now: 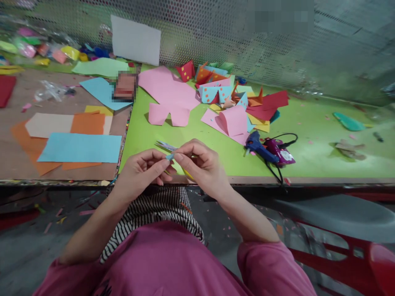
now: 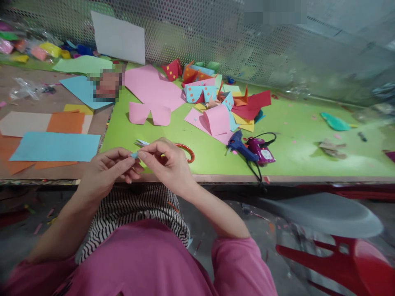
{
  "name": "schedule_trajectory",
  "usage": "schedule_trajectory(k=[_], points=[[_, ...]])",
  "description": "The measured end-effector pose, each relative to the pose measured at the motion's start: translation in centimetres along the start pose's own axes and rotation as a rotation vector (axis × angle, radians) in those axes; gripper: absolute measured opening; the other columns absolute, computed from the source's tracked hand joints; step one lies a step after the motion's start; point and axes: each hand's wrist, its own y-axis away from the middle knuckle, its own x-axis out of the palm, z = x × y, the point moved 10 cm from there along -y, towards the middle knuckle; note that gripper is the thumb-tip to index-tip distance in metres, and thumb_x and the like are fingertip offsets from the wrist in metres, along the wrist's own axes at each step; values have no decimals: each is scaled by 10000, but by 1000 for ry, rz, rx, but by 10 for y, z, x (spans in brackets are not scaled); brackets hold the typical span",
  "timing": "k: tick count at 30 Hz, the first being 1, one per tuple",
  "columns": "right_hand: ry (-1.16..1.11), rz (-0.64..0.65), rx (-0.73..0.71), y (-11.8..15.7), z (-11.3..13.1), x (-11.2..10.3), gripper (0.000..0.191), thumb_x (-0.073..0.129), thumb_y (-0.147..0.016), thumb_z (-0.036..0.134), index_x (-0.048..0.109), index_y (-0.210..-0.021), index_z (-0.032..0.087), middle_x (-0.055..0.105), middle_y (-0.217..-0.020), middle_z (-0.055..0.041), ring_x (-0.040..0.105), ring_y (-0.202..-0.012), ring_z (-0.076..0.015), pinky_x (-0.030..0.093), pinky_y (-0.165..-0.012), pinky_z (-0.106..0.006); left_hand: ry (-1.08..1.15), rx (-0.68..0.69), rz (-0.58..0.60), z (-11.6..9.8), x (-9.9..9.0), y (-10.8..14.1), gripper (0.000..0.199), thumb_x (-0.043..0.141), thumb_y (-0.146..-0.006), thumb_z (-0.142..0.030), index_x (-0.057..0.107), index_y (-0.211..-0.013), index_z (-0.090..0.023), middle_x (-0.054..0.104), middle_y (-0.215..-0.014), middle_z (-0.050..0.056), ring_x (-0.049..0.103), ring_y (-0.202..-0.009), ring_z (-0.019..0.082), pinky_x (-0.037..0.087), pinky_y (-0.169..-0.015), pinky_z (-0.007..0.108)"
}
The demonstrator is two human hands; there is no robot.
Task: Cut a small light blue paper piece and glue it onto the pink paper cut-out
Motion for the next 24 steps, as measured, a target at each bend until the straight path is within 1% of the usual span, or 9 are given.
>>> schedule_trajectory(k=[2,4,8,10,12,14,16,19,24], points=[[6,38,9,1,1,2,181,733,-908,353,711,-1009,205,660,-911,-15,557,-712,-104,466,-619,-257,16,-15,-5,0,-3,0,214,775,-813,-369,668,-797,-185,745,-661,-2,708,-535,121,514,-442,147],[-7,70,27,2,1,5,205,748,-891,343,699,-1031,200,656,-916,-12,530,-668,-90,457,-582,-247,17,-14,-6,-1,-4,0,214,774,-806,-360,658,-774,-185,735,-638,-8,696,-510,116,503,-430,143],[32,37,-3,3,3,4,133,689,-931,308,654,-886,187,619,-784,20,508,-604,-79,424,-533,-237,-42,40,-28,-7,-4,2,173,762,-821,-324,672,-776,-184,748,-662,-4,713,-567,111,535,-489,143],[176,-18,-136,6,13,1,89,660,-948,250,646,-879,195,628,-772,20,527,-609,-84,437,-541,-239,-59,54,-56,-7,-5,3,154,770,-817,-316,690,-801,-185,759,-688,-1,727,-609,115,549,-514,144],[426,-105,-390,14,35,0,39,658,-940,167,659,-925,204,671,-813,-1,585,-677,-106,480,-595,-255,-53,41,-68,-5,-6,3,167,779,-812,-334,705,-816,-184,763,-696,4,725,-606,117,549,-509,147],[716,-186,-680,31,57,6,114,675,-919,116,677,-992,204,712,-874,-28,624,-767,-136,512,-660,-273,-33,20,-62,-3,-7,2,193,775,-813,-361,710,-799,-180,758,-682,8,705,-563,109,528,-477,145],[935,-208,-892,45,67,17,137,683,-913,109,695,-1021,192,725,-882,-34,615,-775,-147,518,-678,-275,-11,12,-63,-3,-9,1,206,769,-814,-373,711,-777,-178,748,-662,9,684,-531,99,497,-445,136],[1078,-156,-1006,54,71,26,121,646,-938,113,728,-990,185,721,-861,-17,579,-725,-135,486,-628,-267,-5,5,-74,-3,-11,0,161,762,-803,-330,710,-765,-182,730,-634,-4,647,-487,80,457,-413,124],[1185,-117,-1027,56,74,31,170,619,-954,113,745,-967,226,722,-886,13,555,-735,-116,433,-599,-264,-35,-3,-77,-2,-12,1,97,732,-804,-270,701,-764,-187,705,-605,-20,608,-447,65,424,-393,119]])
